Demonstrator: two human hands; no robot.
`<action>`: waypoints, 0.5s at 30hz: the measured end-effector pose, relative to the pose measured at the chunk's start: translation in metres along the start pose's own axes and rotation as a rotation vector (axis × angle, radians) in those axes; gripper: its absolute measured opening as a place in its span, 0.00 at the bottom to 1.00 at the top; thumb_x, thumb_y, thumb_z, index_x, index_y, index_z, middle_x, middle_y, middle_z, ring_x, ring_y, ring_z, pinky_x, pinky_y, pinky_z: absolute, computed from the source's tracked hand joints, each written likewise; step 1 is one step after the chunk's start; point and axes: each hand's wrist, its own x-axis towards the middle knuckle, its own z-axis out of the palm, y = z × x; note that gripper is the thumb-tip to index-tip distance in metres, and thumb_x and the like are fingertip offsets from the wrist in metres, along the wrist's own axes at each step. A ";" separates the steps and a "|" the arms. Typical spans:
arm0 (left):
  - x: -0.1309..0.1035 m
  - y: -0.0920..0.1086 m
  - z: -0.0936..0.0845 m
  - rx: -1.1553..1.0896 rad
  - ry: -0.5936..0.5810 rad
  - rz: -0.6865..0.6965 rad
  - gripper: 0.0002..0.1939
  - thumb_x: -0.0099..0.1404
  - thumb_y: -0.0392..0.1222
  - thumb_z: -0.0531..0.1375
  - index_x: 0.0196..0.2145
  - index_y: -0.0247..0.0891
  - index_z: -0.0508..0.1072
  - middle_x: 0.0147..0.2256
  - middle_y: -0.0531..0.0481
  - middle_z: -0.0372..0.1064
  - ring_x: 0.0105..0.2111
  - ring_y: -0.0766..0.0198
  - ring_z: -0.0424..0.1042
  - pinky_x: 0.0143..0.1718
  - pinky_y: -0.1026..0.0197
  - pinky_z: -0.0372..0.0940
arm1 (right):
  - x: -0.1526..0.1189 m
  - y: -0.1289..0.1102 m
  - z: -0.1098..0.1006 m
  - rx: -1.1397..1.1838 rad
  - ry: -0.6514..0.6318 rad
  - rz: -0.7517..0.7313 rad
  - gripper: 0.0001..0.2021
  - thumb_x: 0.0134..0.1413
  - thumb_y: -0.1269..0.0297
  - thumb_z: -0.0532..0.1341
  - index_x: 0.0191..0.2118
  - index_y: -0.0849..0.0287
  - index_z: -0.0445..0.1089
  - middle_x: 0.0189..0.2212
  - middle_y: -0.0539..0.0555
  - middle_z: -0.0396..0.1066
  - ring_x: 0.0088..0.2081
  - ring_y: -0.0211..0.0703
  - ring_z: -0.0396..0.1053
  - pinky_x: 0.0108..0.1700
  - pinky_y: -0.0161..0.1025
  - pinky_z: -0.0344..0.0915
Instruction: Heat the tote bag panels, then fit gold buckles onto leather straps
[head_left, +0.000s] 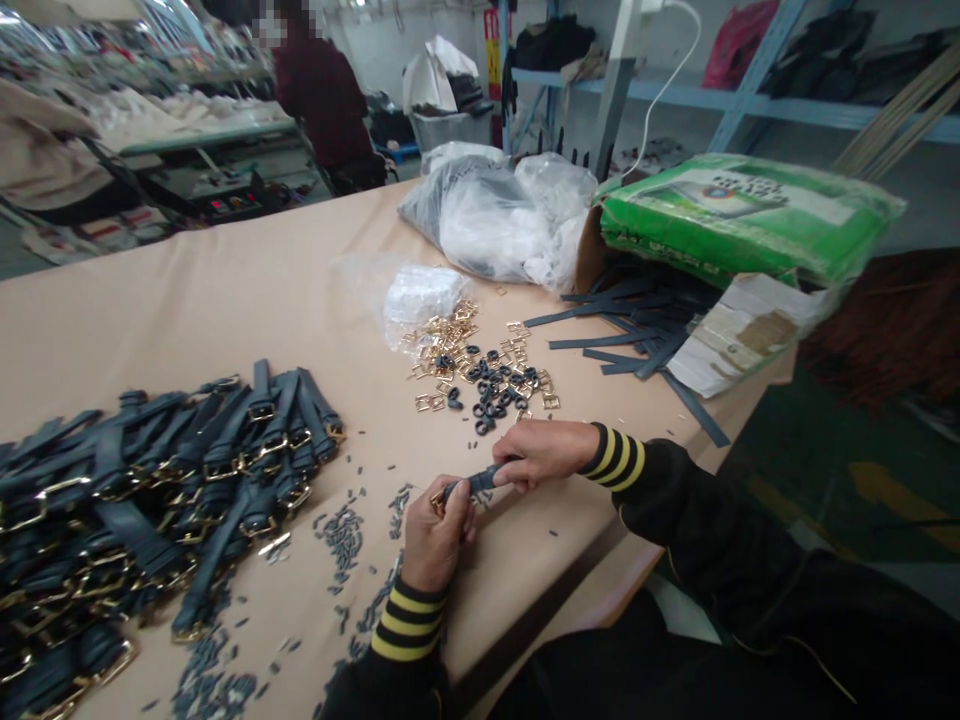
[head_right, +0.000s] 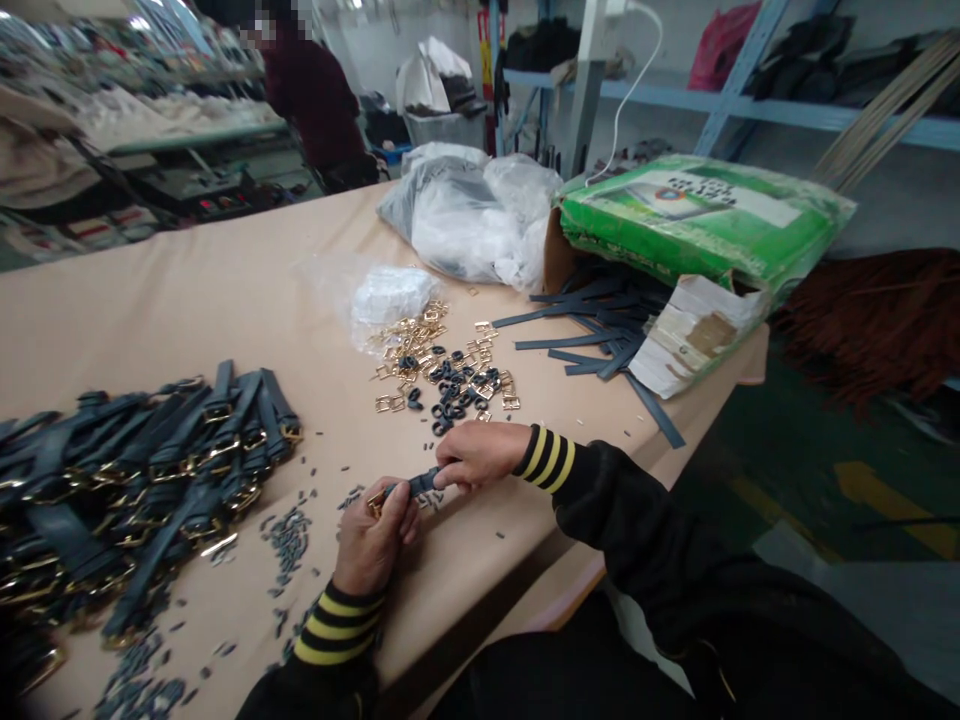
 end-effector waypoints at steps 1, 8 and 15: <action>0.000 0.000 -0.001 0.008 -0.034 -0.003 0.15 0.60 0.51 0.55 0.26 0.36 0.62 0.14 0.59 0.54 0.13 0.73 0.54 0.14 0.69 0.52 | 0.002 0.000 0.003 0.062 -0.004 0.005 0.09 0.56 0.70 0.56 0.26 0.64 0.66 0.19 0.49 0.69 0.21 0.32 0.66 0.26 0.28 0.59; 0.001 -0.002 -0.005 0.184 -0.067 -0.008 0.13 0.60 0.50 0.54 0.27 0.37 0.63 0.15 0.58 0.57 0.13 0.72 0.55 0.16 0.69 0.51 | 0.006 0.001 0.015 0.274 -0.045 0.041 0.09 0.54 0.77 0.52 0.24 0.64 0.64 0.21 0.50 0.69 0.19 0.31 0.64 0.23 0.28 0.60; 0.000 0.008 -0.002 0.415 -0.070 0.114 0.11 0.60 0.47 0.53 0.27 0.37 0.65 0.17 0.57 0.56 0.17 0.71 0.54 0.19 0.68 0.51 | 0.006 0.015 0.027 0.154 0.132 -0.045 0.09 0.53 0.72 0.57 0.23 0.65 0.66 0.16 0.46 0.64 0.18 0.29 0.56 0.21 0.27 0.52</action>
